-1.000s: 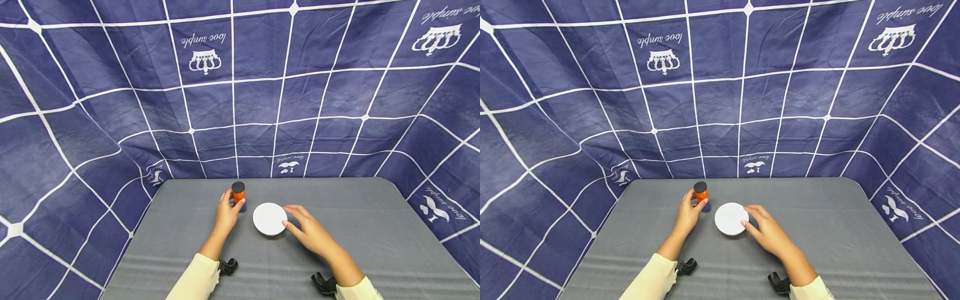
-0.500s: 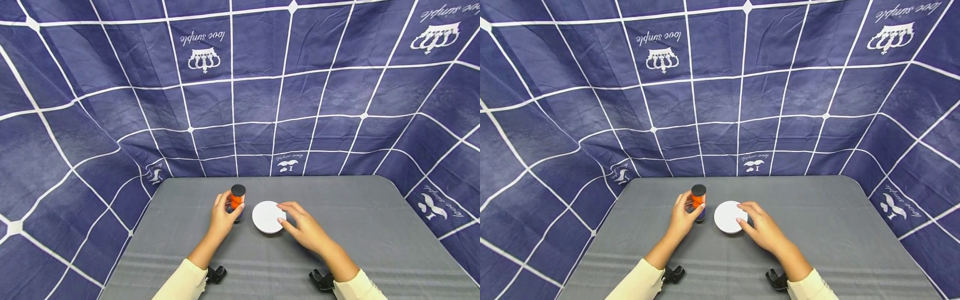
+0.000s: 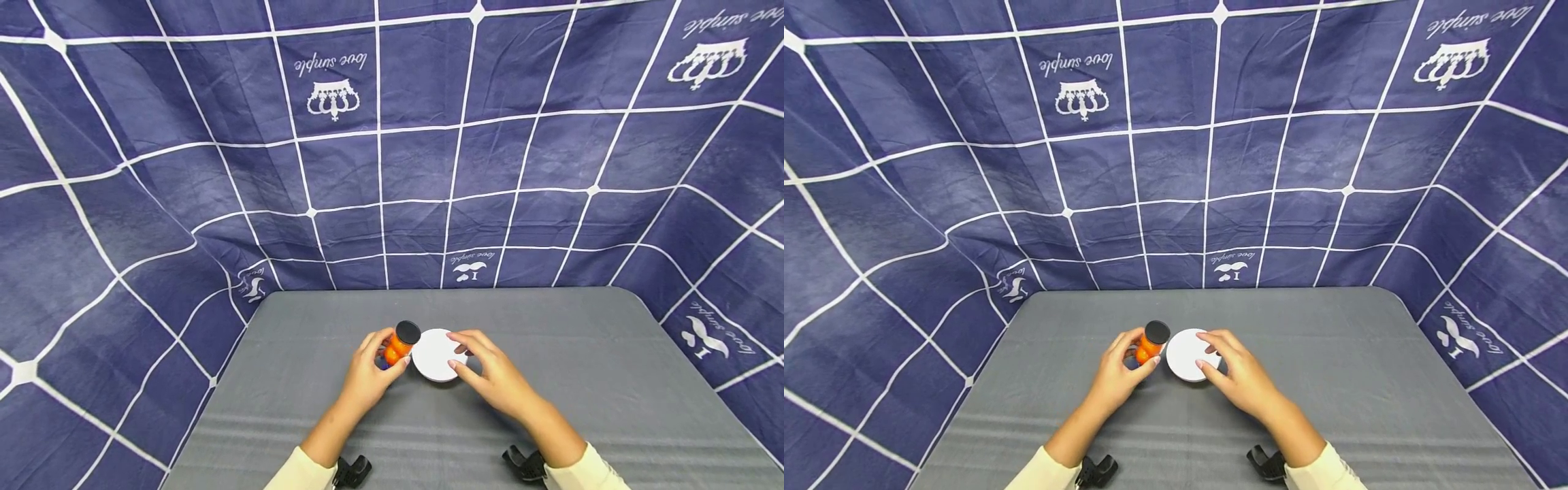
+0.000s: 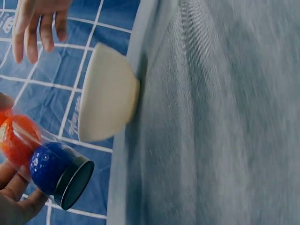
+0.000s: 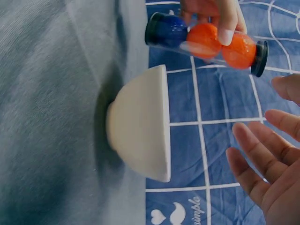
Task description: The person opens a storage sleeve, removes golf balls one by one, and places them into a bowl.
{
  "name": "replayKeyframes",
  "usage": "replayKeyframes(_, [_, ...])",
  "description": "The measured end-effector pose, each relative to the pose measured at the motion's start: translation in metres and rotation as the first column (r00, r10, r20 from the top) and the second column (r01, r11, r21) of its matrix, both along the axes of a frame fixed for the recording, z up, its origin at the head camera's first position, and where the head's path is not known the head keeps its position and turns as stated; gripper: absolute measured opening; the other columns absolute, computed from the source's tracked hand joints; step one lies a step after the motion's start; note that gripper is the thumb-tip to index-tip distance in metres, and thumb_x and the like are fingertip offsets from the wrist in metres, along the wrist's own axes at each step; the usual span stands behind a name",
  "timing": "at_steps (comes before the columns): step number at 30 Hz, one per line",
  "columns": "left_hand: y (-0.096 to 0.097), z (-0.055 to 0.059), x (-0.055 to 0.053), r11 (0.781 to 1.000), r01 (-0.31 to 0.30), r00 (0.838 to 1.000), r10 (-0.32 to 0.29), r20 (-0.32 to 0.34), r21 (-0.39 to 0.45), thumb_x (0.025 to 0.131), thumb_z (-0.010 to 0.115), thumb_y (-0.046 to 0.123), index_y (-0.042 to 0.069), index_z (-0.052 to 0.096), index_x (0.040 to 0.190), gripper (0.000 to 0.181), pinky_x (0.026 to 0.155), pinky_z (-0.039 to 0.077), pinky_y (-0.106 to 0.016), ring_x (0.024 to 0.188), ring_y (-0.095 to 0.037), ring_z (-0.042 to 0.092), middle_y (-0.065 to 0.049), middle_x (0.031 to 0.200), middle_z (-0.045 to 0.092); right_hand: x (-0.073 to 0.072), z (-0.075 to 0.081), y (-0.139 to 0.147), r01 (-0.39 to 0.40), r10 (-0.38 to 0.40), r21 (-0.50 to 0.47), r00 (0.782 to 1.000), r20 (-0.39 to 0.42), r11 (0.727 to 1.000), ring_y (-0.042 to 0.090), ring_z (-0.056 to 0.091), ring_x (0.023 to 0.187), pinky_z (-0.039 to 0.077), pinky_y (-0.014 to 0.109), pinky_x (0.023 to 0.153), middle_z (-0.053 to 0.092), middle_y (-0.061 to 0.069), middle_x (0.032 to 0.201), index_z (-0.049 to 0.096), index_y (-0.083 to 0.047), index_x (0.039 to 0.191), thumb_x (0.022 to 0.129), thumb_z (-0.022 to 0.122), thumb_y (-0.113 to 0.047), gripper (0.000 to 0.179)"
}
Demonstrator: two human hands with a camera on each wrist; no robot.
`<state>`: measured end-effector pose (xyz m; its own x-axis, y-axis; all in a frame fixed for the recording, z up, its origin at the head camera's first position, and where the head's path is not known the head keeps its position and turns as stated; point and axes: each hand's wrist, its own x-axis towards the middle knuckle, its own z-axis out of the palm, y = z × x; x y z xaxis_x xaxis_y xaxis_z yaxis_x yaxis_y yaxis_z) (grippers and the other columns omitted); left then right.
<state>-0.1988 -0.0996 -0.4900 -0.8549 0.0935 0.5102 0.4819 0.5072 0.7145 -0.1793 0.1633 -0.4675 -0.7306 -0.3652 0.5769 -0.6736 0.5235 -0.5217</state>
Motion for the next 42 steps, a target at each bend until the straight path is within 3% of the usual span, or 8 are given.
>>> replayKeyframes(9, [0.015, 0.003, 0.012, 0.985, 0.087, 0.988, -0.104, -0.111, -0.148, 0.078, 0.087, 0.024, 0.020, 0.067, 0.128, 0.054, 0.089, 0.054, -0.035, 0.103, -0.016, 0.064, 0.001, 0.115, 0.074, 0.002, 0.007, -0.008, -0.043, 0.044, -0.042, 0.999, 0.026, 0.998, 0.012, 0.065, 0.094, 0.056, 0.027, 0.083, 0.061, 0.004, 0.126, 0.053, -0.012, 0.145, 0.090, 0.076, -0.013, 0.060])
replayKeyframes(16, [0.024, 0.000, 0.018, 0.976, 0.119, 0.987, -0.136, -0.084, -0.181, 0.079, 0.087, 0.027, 0.023, 0.068, 0.129, 0.053, 0.088, 0.053, -0.031, 0.104, -0.015, 0.062, 0.002, 0.113, 0.073, 0.003, 0.006, -0.009, -0.070, 0.072, -0.051, 0.997, 0.039, 0.996, 0.012, 0.063, 0.090, 0.057, 0.031, 0.079, 0.062, -0.001, 0.122, 0.061, -0.011, 0.137, 0.091, 0.075, -0.015, 0.049])
replayKeyframes(22, [0.026, 0.001, 0.019, 0.970, 0.112, 0.986, -0.136, -0.096, -0.215, 0.078, 0.088, 0.027, 0.023, 0.069, 0.126, 0.052, 0.088, 0.054, -0.031, 0.103, -0.015, 0.062, 0.002, 0.111, 0.073, 0.003, 0.006, -0.010, -0.084, 0.084, -0.018, 0.996, 0.021, 0.996, 0.014, 0.058, 0.084, 0.050, 0.021, 0.071, 0.063, -0.003, 0.110, 0.064, -0.010, 0.133, 0.087, 0.078, -0.013, 0.048])
replayKeyframes(29, [0.026, 0.008, 0.023, 0.925, 0.115, 0.990, -0.135, -0.029, -0.362, 0.077, 0.088, 0.028, 0.019, 0.069, 0.127, 0.055, 0.087, 0.053, -0.032, 0.100, -0.016, 0.062, 0.002, 0.112, 0.073, 0.003, 0.007, -0.008, -0.102, 0.099, 0.035, 0.992, 0.084, 0.994, 0.012, 0.060, 0.083, 0.052, 0.020, 0.072, 0.063, -0.005, 0.112, 0.067, -0.014, 0.126, 0.086, 0.080, -0.016, 0.043])
replayKeyframes(35, [0.025, 0.010, 0.027, 0.879, 0.172, 0.983, -0.180, 0.025, -0.445, 0.078, 0.087, 0.026, 0.016, 0.068, 0.128, 0.055, 0.085, 0.055, -0.031, 0.099, -0.016, 0.065, 0.003, 0.110, 0.070, 0.004, 0.007, -0.007, -0.129, 0.121, 0.083, 0.988, 0.096, 0.988, 0.008, 0.062, 0.080, 0.052, 0.020, 0.071, 0.066, -0.004, 0.105, 0.068, -0.014, 0.121, 0.082, 0.082, -0.014, 0.041])
replayKeyframes(42, [0.026, 0.010, 0.026, 0.869, 0.224, 0.975, -0.205, 0.090, -0.441, 0.079, 0.087, 0.022, 0.017, 0.069, 0.125, 0.050, 0.084, 0.054, -0.029, 0.098, -0.013, 0.066, 0.003, 0.111, 0.069, 0.005, 0.008, -0.006, -0.141, 0.128, 0.130, 0.986, 0.104, 0.981, 0.008, 0.064, 0.080, 0.053, 0.022, 0.067, 0.067, -0.004, 0.102, 0.070, -0.012, 0.120, 0.083, 0.082, -0.016, 0.039])
